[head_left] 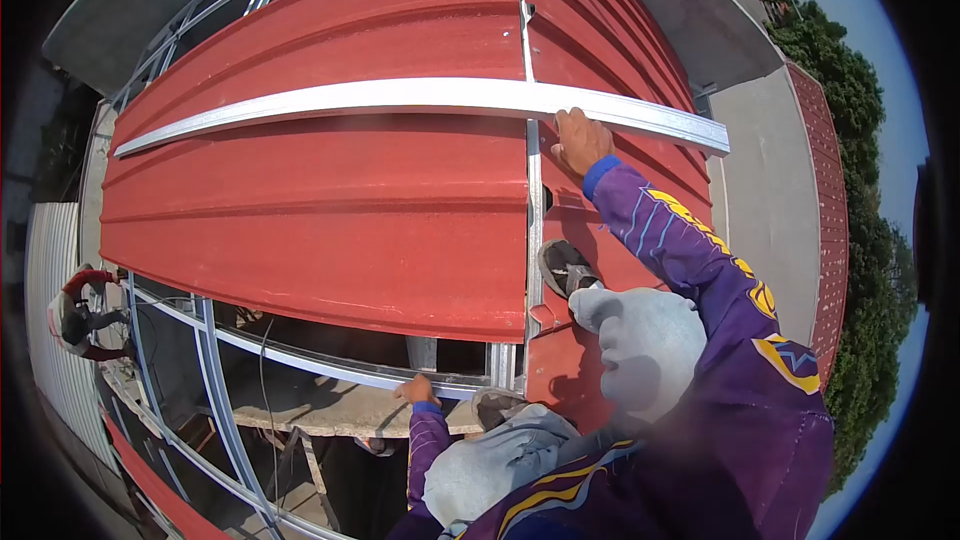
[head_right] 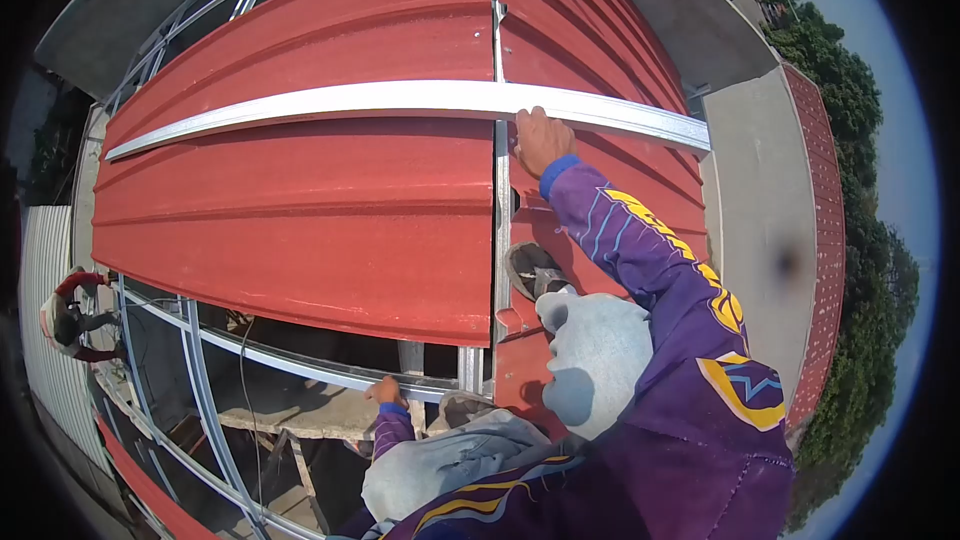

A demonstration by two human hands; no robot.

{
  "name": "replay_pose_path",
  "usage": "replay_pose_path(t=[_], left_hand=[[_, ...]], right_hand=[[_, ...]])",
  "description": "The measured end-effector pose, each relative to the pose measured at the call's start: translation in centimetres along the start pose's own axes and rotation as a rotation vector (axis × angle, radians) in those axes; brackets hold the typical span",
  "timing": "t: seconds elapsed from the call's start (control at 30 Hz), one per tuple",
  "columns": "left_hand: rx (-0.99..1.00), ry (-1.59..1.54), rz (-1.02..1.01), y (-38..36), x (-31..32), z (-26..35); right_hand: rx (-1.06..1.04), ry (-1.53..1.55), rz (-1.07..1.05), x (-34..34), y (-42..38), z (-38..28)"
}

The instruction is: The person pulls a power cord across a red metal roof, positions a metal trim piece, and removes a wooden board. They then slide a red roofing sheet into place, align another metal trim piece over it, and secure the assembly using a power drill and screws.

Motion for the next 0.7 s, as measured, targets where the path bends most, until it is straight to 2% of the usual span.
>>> replay_pose_path(t=[0.1, 0.17, 0.2, 0.23, 0.27, 0.37, 0.47, 0.6, 0.63, 0.67, 0.7], left_hand=[[-0.034, -0.014, 0.105, 3.3, 2.0, -0.9], [-0.066, -0.038, 0.221, 6.6, 2.4, -1.4], [-0.081, -0.053, 0.274, 7.8, 2.3, -1.5], [-0.098, -0.060, 0.319, 8.2, 2.2, -2.0], [-0.019, -0.020, 0.056, -0.7, -1.1, -0.2], [-0.042, -0.062, 0.238, 0.2, -1.4, -0.3], [-0.037, -0.082, 0.326, 1.0, -1.5, -0.3], [-0.008, -0.085, 0.414, -0.3, -2.5, -0.1], [-0.016, -0.109, 0.426, 0.4, -2.5, -0.3], [-0.059, -0.169, 0.443, 2.8, -1.9, -0.7], [-0.103, -0.230, 0.463, 4.9, -1.2, -1.2]], right_hand=[[0.100, -0.337, -0.084, 0.1, 4.3, 6.7], [0.059, -0.422, -0.099, 4.3, 5.2, 11.2], [0.059, -0.421, -0.084, 4.0, 6.3, 11.3], [0.055, -0.432, -0.190, 4.9, 6.5, 11.3], [0.053, -0.445, -0.303, 5.8, 6.0, 11.6], [-0.062, -0.451, -0.225, 2.2, 5.6, 10.1], [-0.078, -0.432, -0.232, -2.0, 5.7, 8.6], [-0.103, -0.433, -0.116, -9.2, 7.1, 6.5], [-0.104, -0.420, -0.125, -10.3, 8.2, 6.6], [-0.124, -0.479, 0.025, -12.6, 9.4, 6.1], [-0.152, -0.500, -0.001, -14.7, 10.0, 5.2]])
Point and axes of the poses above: each hand's wrist, its own y-axis towards the middle knuckle, its own x-axis out of the palm, z = x × y, the point moved 8 cm from there along y, towards the middle knuckle, and after that the axes turned 8 degrees about z, right-handed, at the moved point
